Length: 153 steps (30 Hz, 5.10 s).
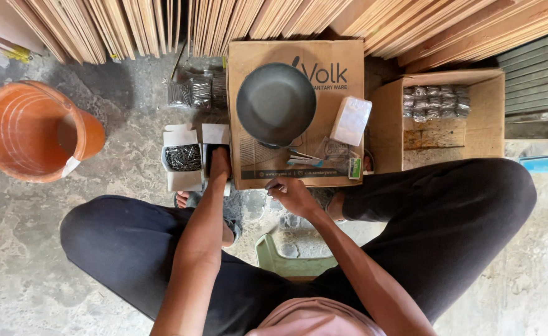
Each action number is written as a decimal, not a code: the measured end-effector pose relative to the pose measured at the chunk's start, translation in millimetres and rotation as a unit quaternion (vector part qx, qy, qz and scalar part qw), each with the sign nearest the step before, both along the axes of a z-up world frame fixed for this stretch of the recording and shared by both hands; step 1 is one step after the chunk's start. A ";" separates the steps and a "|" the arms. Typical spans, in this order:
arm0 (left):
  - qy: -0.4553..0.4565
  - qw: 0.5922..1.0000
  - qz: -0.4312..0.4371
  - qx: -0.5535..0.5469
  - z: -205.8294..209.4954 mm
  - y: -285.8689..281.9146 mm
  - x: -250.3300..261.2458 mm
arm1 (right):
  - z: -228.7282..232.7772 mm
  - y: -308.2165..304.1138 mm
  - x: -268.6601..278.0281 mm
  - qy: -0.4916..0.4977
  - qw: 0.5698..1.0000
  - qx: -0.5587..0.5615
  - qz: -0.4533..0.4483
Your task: The person sits on the floor and sorts small metal fasteners from a frying pan into a white box. They use both hands to pick up the fasteners and place them into the container.
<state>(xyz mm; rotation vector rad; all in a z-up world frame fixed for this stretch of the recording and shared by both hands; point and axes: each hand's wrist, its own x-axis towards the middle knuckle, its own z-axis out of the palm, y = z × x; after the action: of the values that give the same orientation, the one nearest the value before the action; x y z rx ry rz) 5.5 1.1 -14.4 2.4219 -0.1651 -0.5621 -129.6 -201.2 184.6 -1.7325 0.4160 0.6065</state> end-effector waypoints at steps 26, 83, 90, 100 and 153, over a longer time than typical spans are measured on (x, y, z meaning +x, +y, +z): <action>-0.084 0.990 0.055 0.096 24.0 1.2 -12.8 | 5.0 -2.8 6.8 -0.016 1.000 0.004 -0.007; 0.119 0.984 -0.083 0.102 47.6 10.6 14.8 | 82.2 -31.6 3.4 -0.099 0.977 0.190 -0.014; 0.062 0.981 -0.115 0.142 110.0 -21.6 9.6 | 72.5 -35.3 -4.7 -0.074 0.986 0.149 -0.017; 0.057 0.983 -0.100 0.142 98.0 -20.8 2.7 | 55.5 -43.1 -0.6 -0.068 0.984 0.161 -0.021; -0.373 0.927 0.031 0.033 180.3 -25.5 -32.7 | -13.2 -4.4 18.7 -0.032 0.981 0.181 -0.059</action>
<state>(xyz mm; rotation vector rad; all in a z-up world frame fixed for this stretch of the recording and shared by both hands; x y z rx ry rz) -27.2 -24.4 165.9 2.5778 -0.3859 0.4175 -111.0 -205.6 171.4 -1.3657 0.3364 0.5044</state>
